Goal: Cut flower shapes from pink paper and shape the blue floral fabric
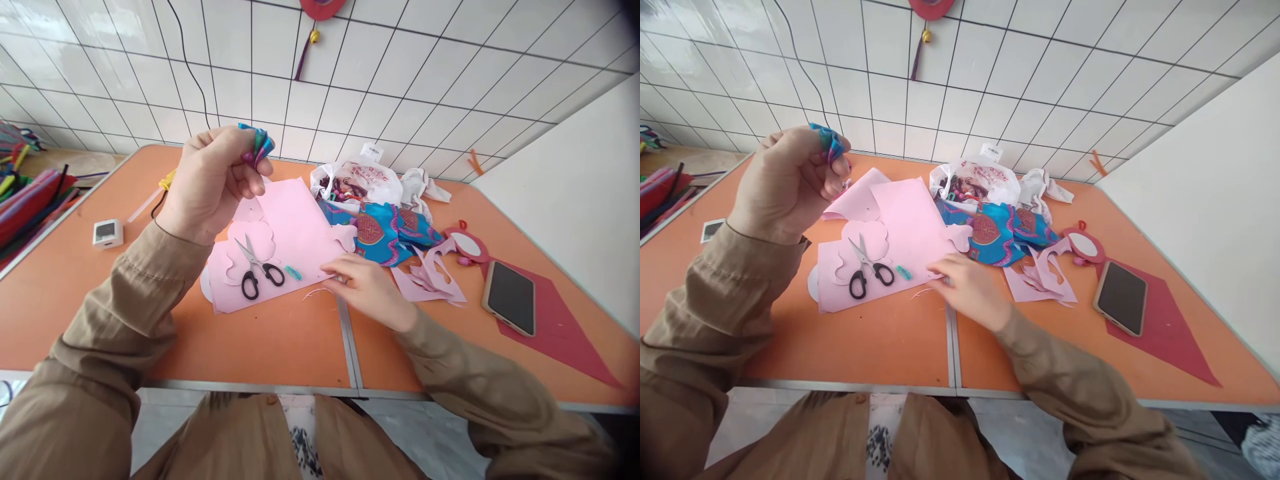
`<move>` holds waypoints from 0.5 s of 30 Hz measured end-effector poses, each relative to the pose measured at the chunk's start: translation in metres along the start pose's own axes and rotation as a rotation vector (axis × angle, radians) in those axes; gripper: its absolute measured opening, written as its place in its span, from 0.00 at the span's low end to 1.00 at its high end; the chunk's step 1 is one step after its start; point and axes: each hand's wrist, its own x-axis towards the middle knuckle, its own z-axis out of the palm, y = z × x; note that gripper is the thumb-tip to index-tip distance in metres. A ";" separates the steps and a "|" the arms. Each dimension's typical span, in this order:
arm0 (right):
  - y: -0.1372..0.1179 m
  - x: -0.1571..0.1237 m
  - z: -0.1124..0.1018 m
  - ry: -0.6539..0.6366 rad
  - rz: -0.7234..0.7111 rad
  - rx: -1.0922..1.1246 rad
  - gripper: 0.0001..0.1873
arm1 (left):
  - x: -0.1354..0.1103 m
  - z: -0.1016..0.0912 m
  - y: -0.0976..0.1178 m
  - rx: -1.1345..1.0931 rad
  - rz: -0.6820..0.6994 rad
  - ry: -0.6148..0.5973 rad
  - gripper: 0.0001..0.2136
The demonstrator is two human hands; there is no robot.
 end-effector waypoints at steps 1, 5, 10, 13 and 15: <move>-0.007 0.009 0.011 -0.035 0.004 -0.016 0.07 | 0.000 0.000 0.000 -0.014 0.006 -0.001 0.12; -0.018 0.038 0.039 -0.162 0.027 -0.123 0.06 | -0.001 0.000 0.000 -0.005 -0.023 0.010 0.13; -0.013 0.053 0.030 -0.142 0.033 -0.077 0.09 | -0.001 0.000 -0.001 0.019 -0.032 0.017 0.12; -0.009 0.052 0.013 -0.134 0.062 0.040 0.09 | -0.001 0.002 -0.004 0.034 -0.065 0.005 0.15; -0.007 0.046 0.005 -0.181 0.044 0.130 0.08 | -0.001 0.003 -0.006 -0.001 -0.072 -0.014 0.15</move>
